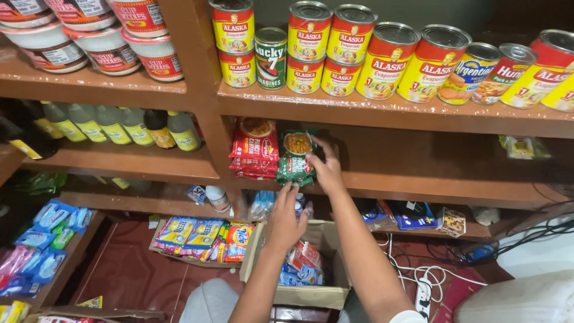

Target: Stocking and organizing instant noodle packets and canned food items on retail shelves from a cardboard box on the floor.

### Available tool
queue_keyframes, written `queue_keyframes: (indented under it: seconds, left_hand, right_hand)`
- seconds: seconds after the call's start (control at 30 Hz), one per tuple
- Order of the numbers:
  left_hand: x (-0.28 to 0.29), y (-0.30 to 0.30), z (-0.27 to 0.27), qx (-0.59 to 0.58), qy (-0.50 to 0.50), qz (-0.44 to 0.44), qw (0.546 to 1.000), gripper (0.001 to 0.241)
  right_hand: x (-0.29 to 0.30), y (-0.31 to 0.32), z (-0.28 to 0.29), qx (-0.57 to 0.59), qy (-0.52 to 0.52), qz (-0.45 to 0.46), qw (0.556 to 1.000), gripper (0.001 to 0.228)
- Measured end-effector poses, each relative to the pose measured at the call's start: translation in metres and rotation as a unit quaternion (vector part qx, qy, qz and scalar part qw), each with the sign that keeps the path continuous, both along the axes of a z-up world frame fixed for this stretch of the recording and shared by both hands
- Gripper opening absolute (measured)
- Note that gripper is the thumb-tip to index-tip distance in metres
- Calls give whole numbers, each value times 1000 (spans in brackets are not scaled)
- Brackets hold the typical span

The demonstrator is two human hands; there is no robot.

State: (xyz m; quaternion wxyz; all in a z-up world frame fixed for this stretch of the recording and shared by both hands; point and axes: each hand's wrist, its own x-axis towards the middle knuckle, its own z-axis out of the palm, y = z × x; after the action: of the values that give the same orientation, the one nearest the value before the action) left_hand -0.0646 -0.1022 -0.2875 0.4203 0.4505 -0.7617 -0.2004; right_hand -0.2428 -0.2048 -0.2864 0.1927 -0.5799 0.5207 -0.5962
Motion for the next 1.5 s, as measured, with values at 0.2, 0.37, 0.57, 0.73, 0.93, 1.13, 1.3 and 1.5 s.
queue_keyframes:
  seconds: [0.2, 0.37, 0.57, 0.73, 0.93, 1.13, 1.3, 1.5]
  left_hand:
    - [-3, 7, 1, 4, 83, 17, 996, 55]
    - [-2, 4, -3, -31, 130, 41, 990, 54]
    - [-2, 11, -3, -15, 175, 40, 984, 56]
    - [0, 8, -21, 76, 265, 70, 959, 41]
    - [-4, -4, -59, 93, 395, 45, 913, 22]
    - [-4, -7, -70, 192, 473, 26, 860, 15]
    - [-4, -11, -85, 202, 494, -4, 846, 15]
    - [7, -8, -73, 210, 485, -18, 849, 16]
  right_hand:
    - [-1, 4, -2, -18, -9, 12, 1000, 50]
    - [6, 7, 4, -8, 14, -21, 1000, 53]
    - [4, 9, -12, 47, -108, 27, 993, 61]
    - [19, 48, -22, 74, -136, -10, 988, 67]
    - [29, 69, -29, 49, -119, 60, 990, 76]
    - [16, 66, -40, 52, -111, 142, 982, 80]
    - [15, 69, -41, 31, -143, 194, 970, 85]
    - [36, 92, -51, 38, -164, 148, 975, 92]
